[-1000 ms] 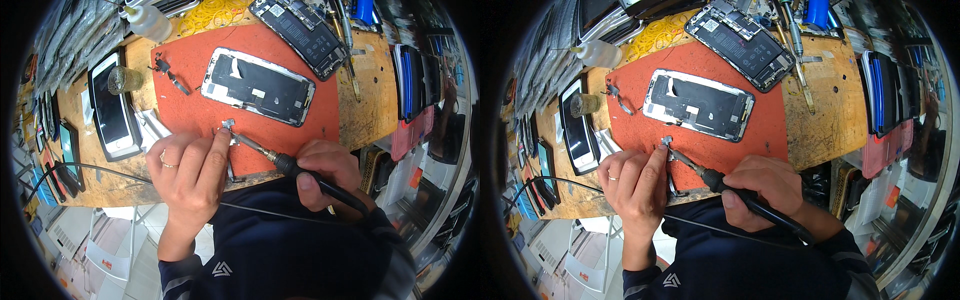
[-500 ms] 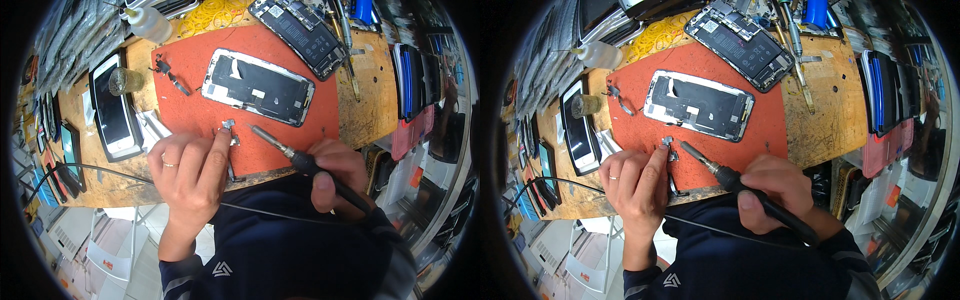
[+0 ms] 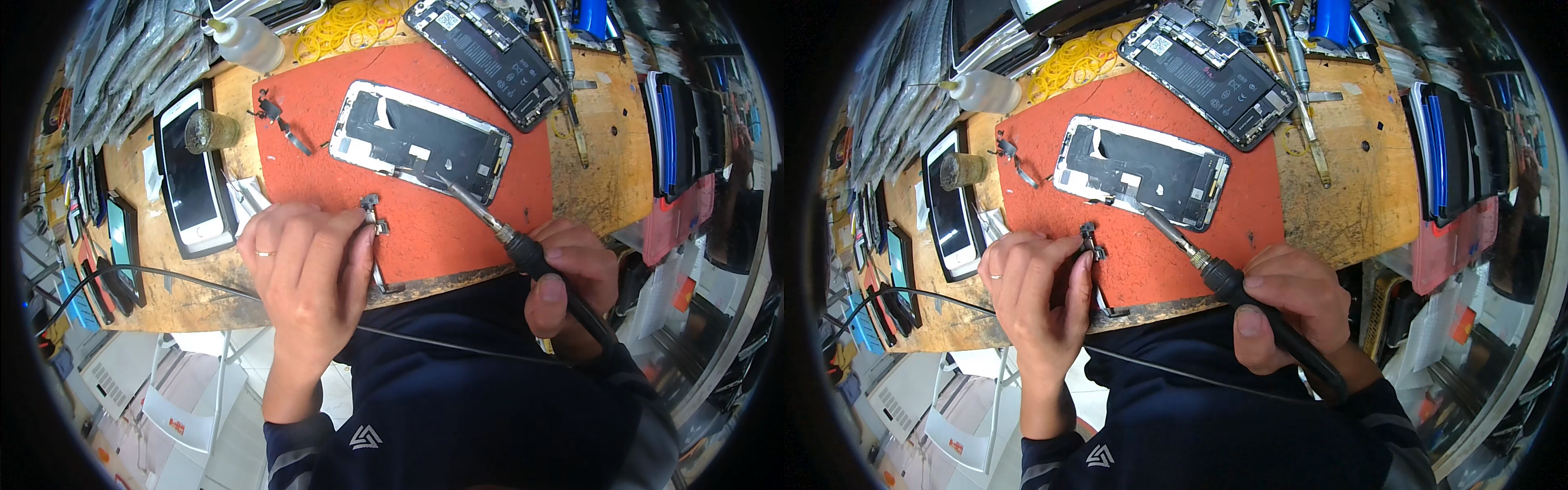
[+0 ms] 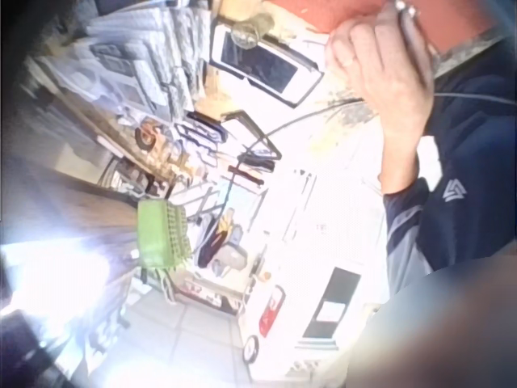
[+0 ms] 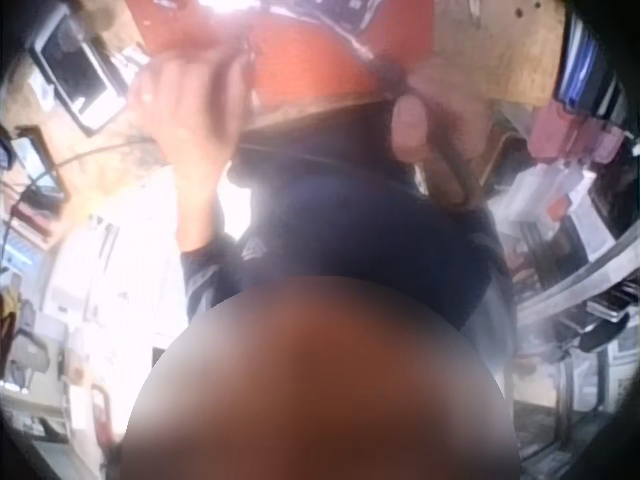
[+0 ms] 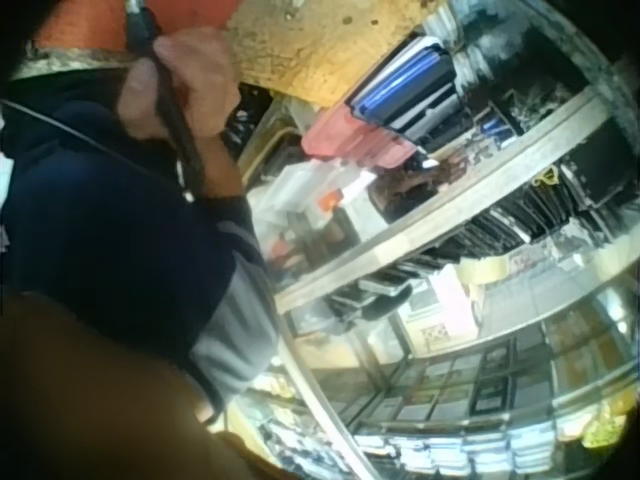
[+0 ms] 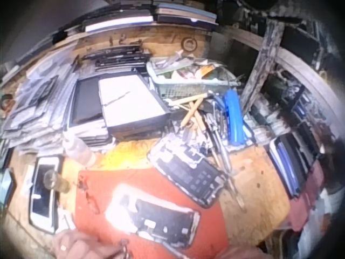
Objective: The person uses a soldering iron and tweezers to solder a small electronic component on a red mat. They repeatedly apply heat and solder to the component, then inspect it by hand.
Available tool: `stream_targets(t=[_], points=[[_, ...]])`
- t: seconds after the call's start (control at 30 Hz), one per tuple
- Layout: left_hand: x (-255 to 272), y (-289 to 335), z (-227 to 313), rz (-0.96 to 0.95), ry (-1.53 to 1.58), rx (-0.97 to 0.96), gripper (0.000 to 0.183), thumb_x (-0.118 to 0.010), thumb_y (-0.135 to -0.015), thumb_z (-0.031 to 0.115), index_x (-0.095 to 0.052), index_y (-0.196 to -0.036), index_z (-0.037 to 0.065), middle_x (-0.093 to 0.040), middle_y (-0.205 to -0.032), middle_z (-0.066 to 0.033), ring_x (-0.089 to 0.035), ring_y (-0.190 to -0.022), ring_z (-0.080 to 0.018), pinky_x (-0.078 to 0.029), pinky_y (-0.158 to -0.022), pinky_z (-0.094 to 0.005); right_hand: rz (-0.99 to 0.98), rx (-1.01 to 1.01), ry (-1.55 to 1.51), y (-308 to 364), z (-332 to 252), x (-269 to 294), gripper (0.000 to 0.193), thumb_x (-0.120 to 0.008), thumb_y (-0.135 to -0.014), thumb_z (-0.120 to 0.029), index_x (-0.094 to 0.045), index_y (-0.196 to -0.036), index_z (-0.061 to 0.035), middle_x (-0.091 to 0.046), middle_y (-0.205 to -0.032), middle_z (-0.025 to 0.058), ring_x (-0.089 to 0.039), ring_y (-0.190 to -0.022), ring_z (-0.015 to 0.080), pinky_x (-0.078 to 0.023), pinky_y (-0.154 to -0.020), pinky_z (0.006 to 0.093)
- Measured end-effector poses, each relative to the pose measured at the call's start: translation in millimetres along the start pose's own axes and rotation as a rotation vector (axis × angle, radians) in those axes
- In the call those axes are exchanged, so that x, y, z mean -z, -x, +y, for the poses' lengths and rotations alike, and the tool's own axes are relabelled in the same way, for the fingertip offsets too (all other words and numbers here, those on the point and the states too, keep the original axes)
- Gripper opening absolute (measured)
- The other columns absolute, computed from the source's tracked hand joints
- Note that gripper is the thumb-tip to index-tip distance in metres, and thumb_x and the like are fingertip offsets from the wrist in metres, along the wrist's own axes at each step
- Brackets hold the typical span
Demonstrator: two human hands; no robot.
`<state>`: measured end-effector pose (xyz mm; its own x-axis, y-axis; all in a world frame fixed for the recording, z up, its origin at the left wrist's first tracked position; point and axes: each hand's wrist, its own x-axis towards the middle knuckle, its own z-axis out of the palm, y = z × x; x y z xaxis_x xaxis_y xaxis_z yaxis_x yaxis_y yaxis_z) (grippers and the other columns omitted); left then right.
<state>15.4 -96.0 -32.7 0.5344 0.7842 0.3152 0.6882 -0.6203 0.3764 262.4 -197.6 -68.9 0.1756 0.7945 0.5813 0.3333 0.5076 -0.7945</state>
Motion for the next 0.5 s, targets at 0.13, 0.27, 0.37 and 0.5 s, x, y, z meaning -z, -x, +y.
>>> stream_targets(t=[0.13,0.27,0.37,0.5], points=[[3.9,-2.6,0.8,-0.001,0.023,0.040,0.038,-0.085,-0.077,0.009,-0.072,-0.113,0.007,-0.065,-0.096,-0.0078,-0.063,-0.098,-0.0289,-0.040,-0.094,-0.0422,0.000,-0.002,-0.011,-2.0,1.5,0.3,0.025,-0.069,-0.088,-0.006,-0.058,-0.107,0.0067,-0.062,-0.080,0.0165,-0.062,-0.060,0.0225,-0.053,-0.054,0.0347],[6.3,-8.6,-1.3,-0.055,0.187,0.083,0.051,-0.085,-0.075,0.008,-0.067,-0.123,0.006,-0.070,-0.105,-0.0093,-0.062,-0.103,-0.0292,-0.040,-0.098,-0.0416,0.001,-0.005,-0.045,-2.7,2.4,0.3,0.025,-0.068,-0.088,-0.005,-0.058,-0.107,0.0067,-0.062,-0.079,0.0162,-0.061,-0.058,0.0219,-0.052,-0.053,0.0343],[5.0,-10.6,-1.3,-0.104,0.258,0.117,0.056,-0.086,-0.074,0.004,-0.065,-0.125,0.004,-0.071,-0.112,-0.0108,-0.061,-0.109,-0.0302,-0.041,-0.102,-0.0419,-0.005,0.005,-0.055,-2.5,2.8,-0.1,0.025,-0.069,-0.087,-0.005,-0.058,-0.106,0.0069,-0.062,-0.079,0.0163,-0.061,-0.058,0.0215,-0.052,-0.053,0.0336],[3.5,-6.9,2.1,-0.065,0.115,0.112,0.054,-0.086,-0.076,0.008,-0.065,-0.126,0.005,-0.072,-0.108,-0.0072,-0.062,-0.107,-0.0281,-0.040,-0.101,-0.0412,-0.034,0.003,-0.063,-4.5,1.9,0.8,0.026,-0.069,-0.086,-0.004,-0.059,-0.107,0.0075,-0.062,-0.078,0.0160,-0.060,-0.057,0.0209,-0.052,-0.053,0.0330]])
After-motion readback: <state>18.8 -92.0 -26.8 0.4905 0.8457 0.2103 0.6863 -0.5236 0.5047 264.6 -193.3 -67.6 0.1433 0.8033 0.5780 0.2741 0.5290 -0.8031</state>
